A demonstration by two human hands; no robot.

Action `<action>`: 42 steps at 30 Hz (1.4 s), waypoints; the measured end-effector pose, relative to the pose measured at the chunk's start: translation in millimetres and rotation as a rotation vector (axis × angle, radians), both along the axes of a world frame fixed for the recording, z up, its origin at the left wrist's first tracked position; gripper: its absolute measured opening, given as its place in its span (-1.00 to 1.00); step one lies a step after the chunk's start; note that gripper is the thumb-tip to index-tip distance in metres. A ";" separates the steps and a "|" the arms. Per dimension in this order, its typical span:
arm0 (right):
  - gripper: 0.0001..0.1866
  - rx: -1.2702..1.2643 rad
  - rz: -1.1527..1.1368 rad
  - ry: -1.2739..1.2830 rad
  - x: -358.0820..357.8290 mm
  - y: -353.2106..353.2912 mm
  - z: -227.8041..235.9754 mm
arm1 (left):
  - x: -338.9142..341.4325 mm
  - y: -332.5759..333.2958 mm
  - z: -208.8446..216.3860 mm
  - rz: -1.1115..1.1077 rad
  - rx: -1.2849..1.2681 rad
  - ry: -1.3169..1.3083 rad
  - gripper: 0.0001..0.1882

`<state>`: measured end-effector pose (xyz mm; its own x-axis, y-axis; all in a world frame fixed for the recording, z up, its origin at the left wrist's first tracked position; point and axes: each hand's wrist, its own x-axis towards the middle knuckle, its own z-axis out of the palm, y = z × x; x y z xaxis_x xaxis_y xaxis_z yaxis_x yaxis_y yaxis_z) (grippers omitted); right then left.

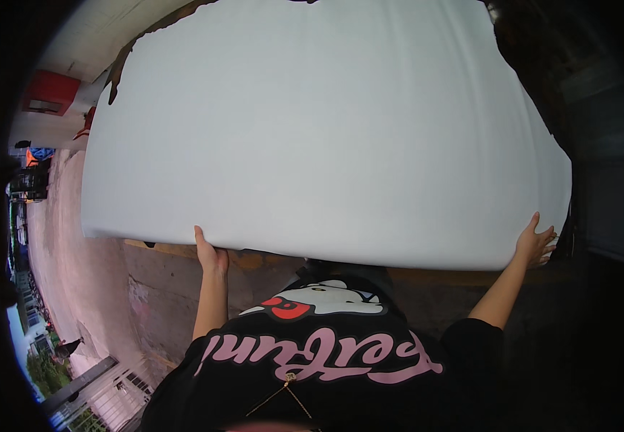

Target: The person unfolds a large white sheet of fabric on a table and uses a small pointed tool to make marks along the edges and surface. The person repeatedly adjusts the fabric and continues marking different sections.

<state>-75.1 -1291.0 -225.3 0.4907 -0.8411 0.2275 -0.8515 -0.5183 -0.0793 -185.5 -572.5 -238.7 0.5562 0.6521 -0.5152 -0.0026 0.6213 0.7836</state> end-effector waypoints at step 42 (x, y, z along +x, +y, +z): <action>-0.59 0.977 0.773 -0.762 -99.6 388.3 9.6 | 60.4 205.2 -44.1 -0.422 1.627 0.850 -0.37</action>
<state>-174.7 -902.8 -215.8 0.9071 -0.3978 0.1377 0.0163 -0.2937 -0.9558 -125.1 -367.2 -282.8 0.7521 0.6297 0.1947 0.5858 -0.7740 0.2406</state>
